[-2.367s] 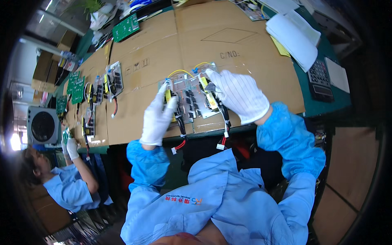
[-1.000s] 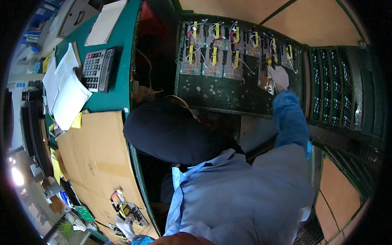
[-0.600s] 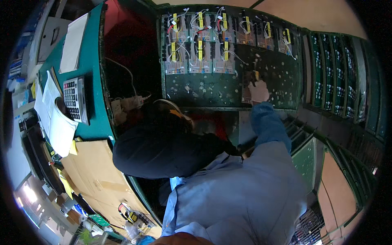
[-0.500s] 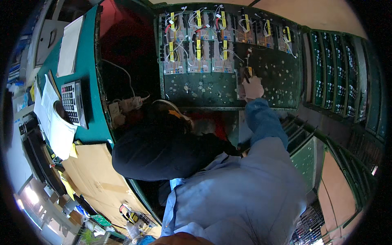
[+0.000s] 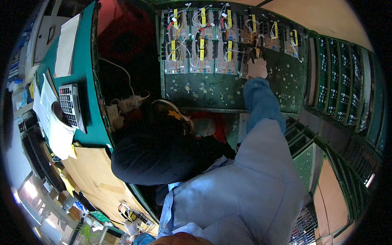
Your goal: The person assembles electronic components, wires, and connectors onto a circuit board at a production workstation, using an alignment tool to position the parts.
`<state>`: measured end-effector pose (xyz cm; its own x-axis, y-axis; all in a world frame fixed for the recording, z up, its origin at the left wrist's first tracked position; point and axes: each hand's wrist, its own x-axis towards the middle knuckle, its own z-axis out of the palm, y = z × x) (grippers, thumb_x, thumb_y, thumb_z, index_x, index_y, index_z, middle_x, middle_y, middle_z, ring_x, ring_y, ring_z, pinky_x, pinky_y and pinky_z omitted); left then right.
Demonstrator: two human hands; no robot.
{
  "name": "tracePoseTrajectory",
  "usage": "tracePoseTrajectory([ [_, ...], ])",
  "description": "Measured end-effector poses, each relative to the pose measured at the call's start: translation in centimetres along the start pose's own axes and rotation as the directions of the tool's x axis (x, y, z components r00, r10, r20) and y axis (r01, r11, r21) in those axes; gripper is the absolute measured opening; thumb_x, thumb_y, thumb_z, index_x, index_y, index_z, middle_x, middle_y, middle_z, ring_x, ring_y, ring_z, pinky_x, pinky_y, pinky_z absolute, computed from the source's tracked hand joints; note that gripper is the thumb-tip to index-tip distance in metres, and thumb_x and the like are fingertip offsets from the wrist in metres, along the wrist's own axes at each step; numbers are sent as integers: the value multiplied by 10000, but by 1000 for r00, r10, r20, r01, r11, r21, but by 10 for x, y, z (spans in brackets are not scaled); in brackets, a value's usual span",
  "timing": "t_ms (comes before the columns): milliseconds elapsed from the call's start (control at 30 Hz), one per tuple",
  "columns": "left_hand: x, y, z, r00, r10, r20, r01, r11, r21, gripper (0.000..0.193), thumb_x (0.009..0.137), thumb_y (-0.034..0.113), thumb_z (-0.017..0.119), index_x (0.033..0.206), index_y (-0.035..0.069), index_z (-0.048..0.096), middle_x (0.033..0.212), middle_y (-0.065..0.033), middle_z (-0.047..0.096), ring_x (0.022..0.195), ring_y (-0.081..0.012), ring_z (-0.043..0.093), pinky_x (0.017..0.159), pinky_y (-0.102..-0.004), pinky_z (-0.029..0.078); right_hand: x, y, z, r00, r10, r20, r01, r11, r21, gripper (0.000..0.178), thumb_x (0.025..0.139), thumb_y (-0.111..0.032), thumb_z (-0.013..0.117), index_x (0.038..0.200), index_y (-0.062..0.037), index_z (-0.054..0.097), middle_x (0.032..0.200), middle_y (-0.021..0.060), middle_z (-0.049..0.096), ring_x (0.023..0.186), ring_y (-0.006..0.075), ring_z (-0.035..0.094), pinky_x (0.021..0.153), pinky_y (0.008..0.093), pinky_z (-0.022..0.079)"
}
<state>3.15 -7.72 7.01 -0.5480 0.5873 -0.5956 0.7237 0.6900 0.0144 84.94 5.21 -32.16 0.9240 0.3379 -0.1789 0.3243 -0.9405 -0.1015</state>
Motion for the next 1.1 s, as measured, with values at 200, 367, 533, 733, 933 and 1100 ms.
tracePoseTrajectory([
  [200, 9, -16, -1, 996, -81, -30, 78, 991, -105, 328, 580, 22, 766, 884, -59, 675, 752, -94, 686, 636, -177, 634, 575, -325, 520, 21, -1, 14, 989, -110, -94, 105, 993, -52, 517, 837, -507, 640, 979, -16, 560, 980, 191, 631, 843, 393, 673, 727, 448, 563],
  [367, -19, 2, 10, 919, 359, -163, -276, 880, 386, 347, 611, 93, 767, 918, -42, 675, 765, -79, 692, 616, -193, 636, 566, -335, 515, 24, 6, 15, 988, -134, -73, 130, 990, -54, 497, 841, -502, 641, 978, -30, 564, 984, 187, 630, 855, 384, 673, 723, 452, 562],
  [533, -37, 34, 6, 907, 320, -273, -302, 947, 106, 369, 650, 111, 743, 979, -34, 658, 803, -81, 684, 641, -190, 631, 579, -326, 511, 18, 2, 3, 982, -174, -70, 172, 984, -39, 502, 840, -507, 640, 969, -28, 571, 1007, 198, 632, 919, 397, 652, 760, 473, 543],
  [733, -51, 65, 3, 890, 209, -405, -353, 878, -323, 404, 709, 138, 708, 1071, -23, 631, 860, -83, 671, 678, -184, 625, 598, -314, 504, 14, 2, -53, 956, -209, 206, 214, 977, -5, 530, 870, -468, 612, 1129, -8, 573, 1102, 218, 627, 990, 390, 627, 823, 471, 518],
  [933, -88, 116, -16, 854, 31, -520, -407, 663, -629, 480, 803, 176, 657, 1238, 0, 558, 957, -84, 631, 774, -167, 603, 666, -289, 499, -38, -27, -89, 920, -391, -20, 374, 863, 340, 361, 943, -297, 545, 1218, -70, 597, 1012, 137, 679, 883, 294, 652, 727, 380, 515],
  [1100, -24, 153, -56, 397, 429, -811, -680, 731, 54, 677, 882, 352, 633, 1404, -11, 401, 1282, -165, 508, 921, -247, 591, 746, -375, 520, -167, -135, -202, 688, -622, -373, 591, 184, 785, 235, 912, -68, 626, 1139, -93, 680, 1027, 62, 708, 772, 105, 637, 655, 256, 507],
])
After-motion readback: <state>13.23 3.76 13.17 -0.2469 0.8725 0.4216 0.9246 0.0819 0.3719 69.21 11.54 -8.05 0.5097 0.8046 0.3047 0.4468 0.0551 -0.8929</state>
